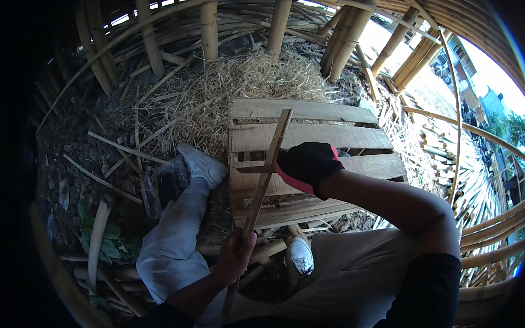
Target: The person sits on the ground and uses a knife to shave and smooth a thin bamboo stick. They repeatedly scrape the surface of the stick with the blade, occasionally rotating it to work different sides.
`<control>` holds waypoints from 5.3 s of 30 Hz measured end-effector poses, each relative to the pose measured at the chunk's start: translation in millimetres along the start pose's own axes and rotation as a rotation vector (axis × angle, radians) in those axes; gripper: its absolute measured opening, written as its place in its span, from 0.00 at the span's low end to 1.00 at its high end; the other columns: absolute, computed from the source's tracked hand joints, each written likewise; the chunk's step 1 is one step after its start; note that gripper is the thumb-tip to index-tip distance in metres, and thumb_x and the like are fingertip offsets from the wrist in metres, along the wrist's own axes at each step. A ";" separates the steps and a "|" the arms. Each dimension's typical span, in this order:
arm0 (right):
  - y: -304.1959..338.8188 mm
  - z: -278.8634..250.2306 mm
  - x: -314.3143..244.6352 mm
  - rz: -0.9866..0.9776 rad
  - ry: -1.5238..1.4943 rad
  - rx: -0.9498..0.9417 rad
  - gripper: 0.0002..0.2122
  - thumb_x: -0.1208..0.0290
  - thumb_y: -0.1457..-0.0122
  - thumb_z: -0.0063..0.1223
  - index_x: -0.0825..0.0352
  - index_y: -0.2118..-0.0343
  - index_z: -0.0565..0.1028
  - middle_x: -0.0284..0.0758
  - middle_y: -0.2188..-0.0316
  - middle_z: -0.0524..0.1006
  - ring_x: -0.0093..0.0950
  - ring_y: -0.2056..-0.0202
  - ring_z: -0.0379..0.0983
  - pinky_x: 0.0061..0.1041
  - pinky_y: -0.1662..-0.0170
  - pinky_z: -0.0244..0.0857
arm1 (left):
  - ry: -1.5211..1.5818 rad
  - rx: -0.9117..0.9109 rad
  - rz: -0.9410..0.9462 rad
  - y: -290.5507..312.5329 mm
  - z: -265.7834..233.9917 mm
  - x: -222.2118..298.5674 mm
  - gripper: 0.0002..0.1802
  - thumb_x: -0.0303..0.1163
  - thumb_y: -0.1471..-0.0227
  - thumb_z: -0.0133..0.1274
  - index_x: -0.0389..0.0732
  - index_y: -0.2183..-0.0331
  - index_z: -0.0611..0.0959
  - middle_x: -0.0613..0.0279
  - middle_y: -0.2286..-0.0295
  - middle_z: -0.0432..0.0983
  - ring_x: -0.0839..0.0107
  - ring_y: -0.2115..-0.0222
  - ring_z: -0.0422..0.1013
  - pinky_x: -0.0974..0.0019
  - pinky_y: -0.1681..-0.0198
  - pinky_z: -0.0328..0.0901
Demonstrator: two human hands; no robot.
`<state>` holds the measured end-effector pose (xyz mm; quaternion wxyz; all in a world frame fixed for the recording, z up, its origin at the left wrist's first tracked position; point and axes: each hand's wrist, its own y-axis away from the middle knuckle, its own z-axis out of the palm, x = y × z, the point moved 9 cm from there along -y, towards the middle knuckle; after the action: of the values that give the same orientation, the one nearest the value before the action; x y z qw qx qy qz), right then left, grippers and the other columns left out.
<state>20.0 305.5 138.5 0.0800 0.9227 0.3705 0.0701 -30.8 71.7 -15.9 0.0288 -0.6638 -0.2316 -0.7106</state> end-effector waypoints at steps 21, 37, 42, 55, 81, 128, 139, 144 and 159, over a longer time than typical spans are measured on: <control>-42.6 -8.3 108.3 0.279 -0.047 -0.026 0.32 0.44 0.35 0.29 0.68 0.54 0.80 0.50 0.53 0.79 0.48 0.48 0.74 0.38 0.43 0.64 | -0.042 -0.017 0.012 -4.8 -0.4 -7.3 0.21 0.46 0.35 0.50 0.38 0.70 0.74 0.63 0.80 0.68 0.74 0.78 0.65 0.63 0.73 0.61; -41.9 -8.1 76.1 0.153 -0.623 0.083 0.29 0.41 0.34 0.42 0.67 0.65 0.80 0.36 0.75 0.78 0.30 0.73 0.73 0.32 0.63 0.68 | 0.297 -0.226 -0.141 1.4 2.4 10.4 0.18 0.44 0.30 0.38 0.43 0.69 0.69 0.71 0.80 0.64 0.85 0.88 0.57 0.76 0.87 0.53; -59.5 -9.0 59.9 -0.096 -0.033 0.303 0.23 0.47 0.33 0.41 0.60 0.47 0.74 0.44 0.66 0.81 0.41 0.66 0.79 0.39 0.60 0.71 | 0.428 -0.319 -0.087 0.4 -2.5 8.8 0.21 0.51 0.30 0.36 0.44 0.63 0.69 0.71 0.82 0.61 0.85 0.90 0.55 0.77 0.90 0.50; -100.5 4.8 14.2 -0.449 0.474 0.313 0.22 0.68 0.33 0.42 0.52 0.35 0.64 0.40 0.68 0.78 0.39 0.67 0.79 0.38 0.65 0.73 | 0.564 -0.317 -0.173 -0.6 -3.9 9.3 0.20 0.50 0.30 0.37 0.43 0.64 0.69 0.73 0.83 0.58 0.85 0.91 0.53 0.76 0.90 0.50; -31.7 -41.1 25.5 -0.157 -0.041 0.552 0.14 0.55 0.32 0.46 0.57 0.57 0.80 0.37 0.66 0.80 0.41 0.63 0.79 0.38 0.63 0.71 | 0.436 -0.234 -0.067 -1.5 -2.2 7.5 0.12 0.44 0.32 0.45 0.47 0.61 0.67 0.73 0.81 0.59 0.86 0.89 0.54 0.76 0.89 0.51; -32.6 4.1 -6.9 -0.248 -0.141 -0.091 0.17 0.55 0.32 0.46 0.62 0.61 0.82 0.37 0.69 0.81 0.30 0.67 0.77 0.29 0.57 0.69 | 0.738 -0.351 -0.161 -0.6 4.8 3.9 0.21 0.55 0.33 0.39 0.46 0.61 0.70 0.71 0.88 0.57 0.82 0.93 0.52 0.76 0.90 0.49; 6.5 43.3 -31.6 -0.316 -0.453 -0.146 0.16 0.56 0.33 0.46 0.61 0.55 0.82 0.36 0.69 0.82 0.26 0.68 0.77 0.27 0.58 0.70 | 0.681 -0.321 -0.203 -1.6 4.7 2.5 0.17 0.48 0.30 0.36 0.46 0.62 0.70 0.71 0.87 0.58 0.82 0.93 0.51 0.76 0.91 0.50; -20.1 13.5 -17.6 -0.112 -0.572 -0.199 0.17 0.54 0.33 0.49 0.63 0.59 0.82 0.32 0.78 0.78 0.20 0.77 0.71 0.26 0.68 0.67 | 0.713 -0.272 -0.229 3.0 0.7 -1.3 0.17 0.47 0.30 0.35 0.45 0.62 0.70 0.70 0.87 0.58 0.82 0.93 0.51 0.75 0.91 0.49; -20.8 6.1 -15.5 -0.251 -0.362 -0.113 0.17 0.57 0.33 0.45 0.68 0.66 0.79 0.43 0.73 0.78 0.34 0.70 0.75 0.31 0.60 0.68 | 0.709 -0.275 -0.224 1.8 3.0 -0.3 0.15 0.47 0.33 0.41 0.46 0.62 0.71 0.68 0.89 0.58 0.80 0.93 0.53 0.74 0.92 0.49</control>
<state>-3.9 309.0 127.3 0.2051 0.8609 0.4574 -0.0865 -27.3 71.1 -15.6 -0.0599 -0.3455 -0.1807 -0.9189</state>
